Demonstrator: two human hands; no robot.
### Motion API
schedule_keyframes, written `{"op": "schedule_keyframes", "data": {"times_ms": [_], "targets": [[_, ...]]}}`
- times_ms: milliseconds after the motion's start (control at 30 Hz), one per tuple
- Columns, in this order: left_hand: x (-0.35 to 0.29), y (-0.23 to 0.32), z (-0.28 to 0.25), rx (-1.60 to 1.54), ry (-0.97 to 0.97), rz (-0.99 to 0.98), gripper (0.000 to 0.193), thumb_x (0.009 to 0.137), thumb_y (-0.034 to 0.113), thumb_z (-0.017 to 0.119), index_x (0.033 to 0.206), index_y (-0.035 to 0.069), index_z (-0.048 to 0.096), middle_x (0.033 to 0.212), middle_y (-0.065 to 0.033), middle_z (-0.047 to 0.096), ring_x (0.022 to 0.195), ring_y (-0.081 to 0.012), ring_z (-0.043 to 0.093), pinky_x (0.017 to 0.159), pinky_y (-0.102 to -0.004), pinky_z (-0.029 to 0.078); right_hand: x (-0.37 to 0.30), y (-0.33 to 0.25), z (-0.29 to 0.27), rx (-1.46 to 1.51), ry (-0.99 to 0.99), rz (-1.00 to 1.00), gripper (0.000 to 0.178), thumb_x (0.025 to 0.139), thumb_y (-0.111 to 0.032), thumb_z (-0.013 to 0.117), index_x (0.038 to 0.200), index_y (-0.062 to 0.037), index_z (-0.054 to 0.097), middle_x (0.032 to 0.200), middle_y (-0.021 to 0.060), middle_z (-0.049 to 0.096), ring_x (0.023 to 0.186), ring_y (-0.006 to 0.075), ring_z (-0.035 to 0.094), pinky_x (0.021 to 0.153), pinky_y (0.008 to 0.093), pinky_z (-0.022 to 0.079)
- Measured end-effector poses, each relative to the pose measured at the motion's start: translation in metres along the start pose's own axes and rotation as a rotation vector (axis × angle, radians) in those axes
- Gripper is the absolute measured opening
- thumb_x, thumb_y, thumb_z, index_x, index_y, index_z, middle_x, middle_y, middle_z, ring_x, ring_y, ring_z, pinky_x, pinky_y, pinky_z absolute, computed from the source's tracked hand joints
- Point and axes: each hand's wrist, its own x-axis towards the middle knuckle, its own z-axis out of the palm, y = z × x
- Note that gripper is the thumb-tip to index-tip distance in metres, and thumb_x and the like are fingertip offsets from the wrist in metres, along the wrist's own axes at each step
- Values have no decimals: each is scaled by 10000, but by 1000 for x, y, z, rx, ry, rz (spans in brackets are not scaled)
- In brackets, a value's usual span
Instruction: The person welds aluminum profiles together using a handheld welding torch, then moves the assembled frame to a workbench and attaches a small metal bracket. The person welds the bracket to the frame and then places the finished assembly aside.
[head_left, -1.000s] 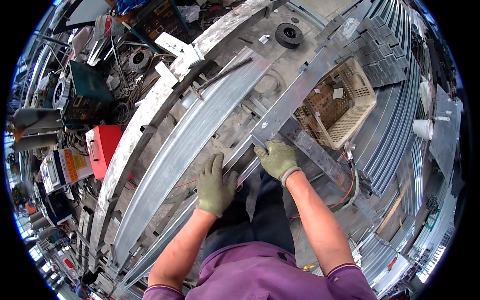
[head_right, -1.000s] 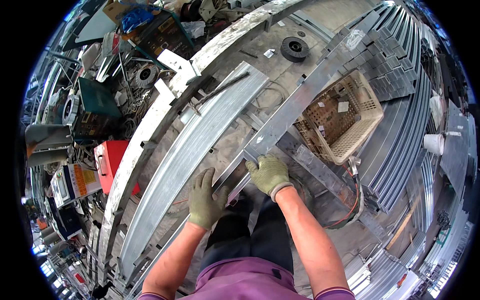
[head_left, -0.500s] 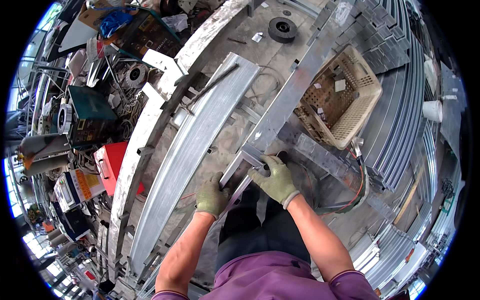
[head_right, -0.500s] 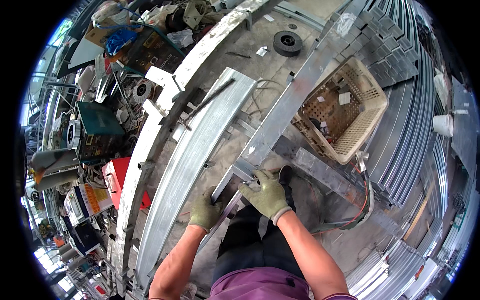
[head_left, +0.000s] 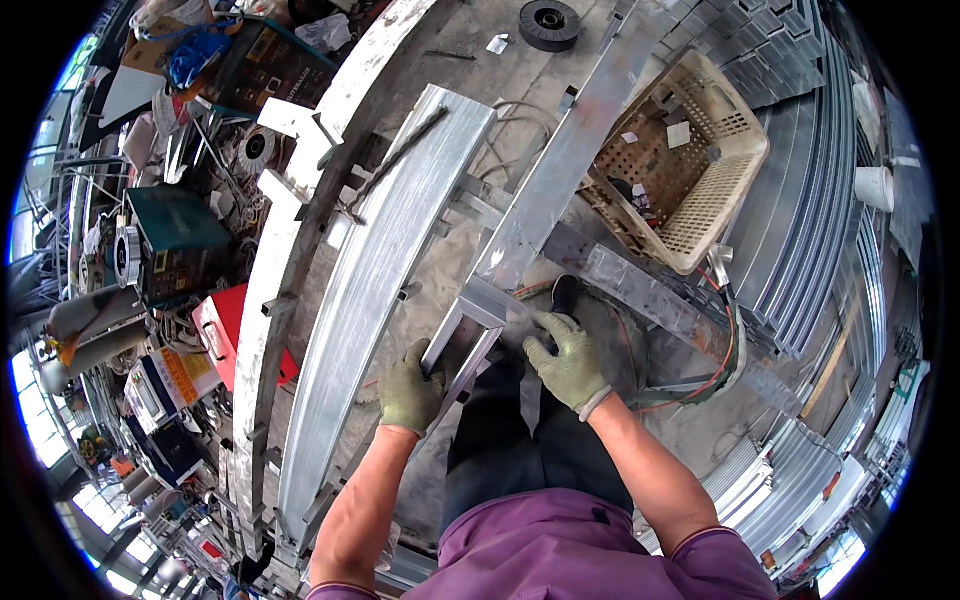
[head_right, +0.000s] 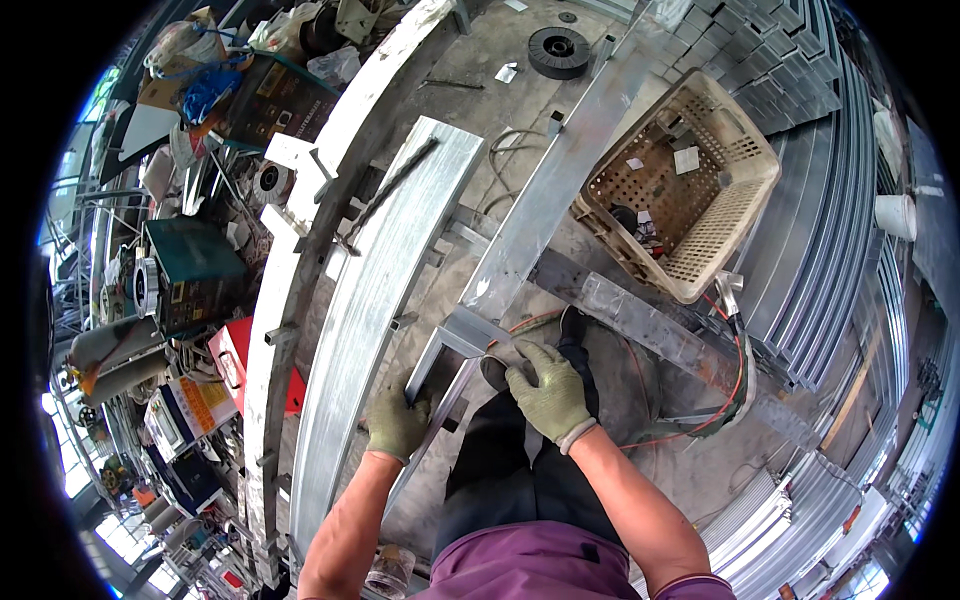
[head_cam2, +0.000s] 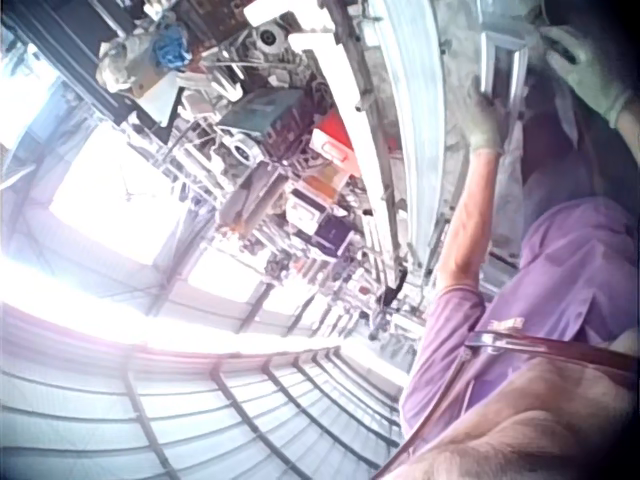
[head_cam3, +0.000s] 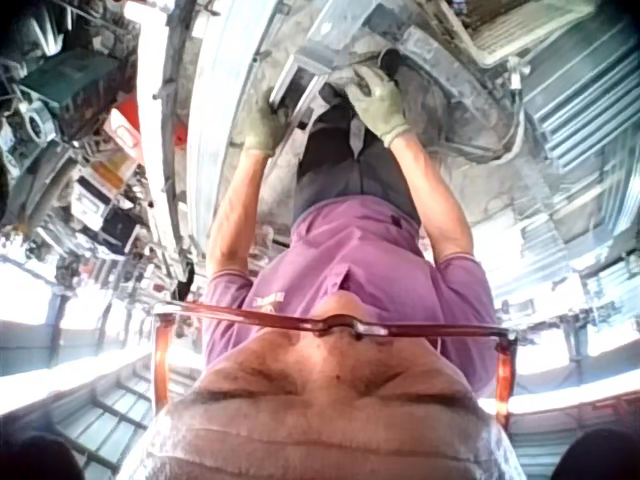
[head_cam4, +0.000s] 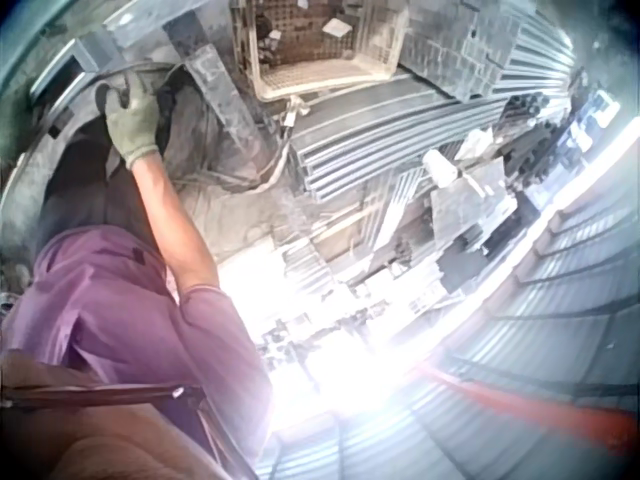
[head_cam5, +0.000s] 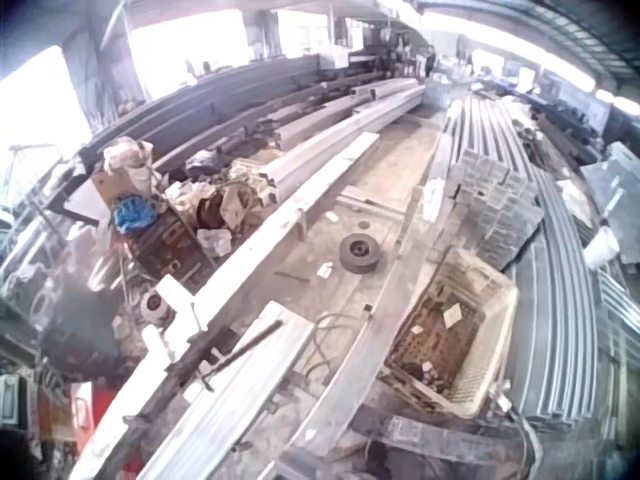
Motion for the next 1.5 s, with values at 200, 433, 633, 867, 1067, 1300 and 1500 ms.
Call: {"op": "schedule_keyframes", "data": {"times_ms": [200,433,633,867,1067,1300,1500], "targets": [[2,5,-7,3,-104,-66,428,945,303,733,1331,122,698,1107,-229,774,1017,-464,739,873,-571,577,19,-25,9,-2,73,-277,271,965,-97,731,1209,14,777,1174,236,770,1093,411,745,977,451,595],[3,14,-11,-11,-125,-106,468,920,286,735,1348,104,686,1187,-217,760,1088,-446,731,931,-559,578,29,-22,14,-67,-46,-247,247,978,-110,704,1169,18,794,1163,231,782,1103,396,750,1003,448,590],[2,15,-7,-10,-90,-112,482,902,262,747,1352,100,687,1154,-227,766,1057,-445,738,921,-557,581,20,-24,19,-140,-1,-280,263,991,-116,675,1180,25,791,1171,238,781,1094,413,754,977,462,598],[5,19,-14,15,-122,-137,480,881,212,745,1347,104,704,1070,-231,782,1005,-444,747,888,-554,585,6,-41,29,-160,32,-210,456,934,-237,800,1267,63,720,1206,281,746,1072,433,737,954,485,590],[4,21,-19,67,-137,-94,493,909,257,754,1368,90,677,1150,-188,773,1077,-410,747,946,-530,587,1,-60,76,-226,298,-73,627,829,-330,920,1237,49,632,1142,233,678,1041,415,680,928,501,559],[9,25,-27,46,-246,-124,481,916,296,763,1329,69,667,1204,-189,759,1109,-392,743,967,-516,585,5,-52,79,-188,274,16,554,834,-262,894,1220,44,639,1140,233,682,1069,422,680,971,513,538],[9,21,-26,51,-232,-66,491,904,296,770,1320,59,663,1211,-185,755,1110,-385,741,961,-512,584,2,-51,77,-307,276,-18,558,852,-277,894,1252,41,670,1157,207,731,1091,364,706,991,467,549]]}}
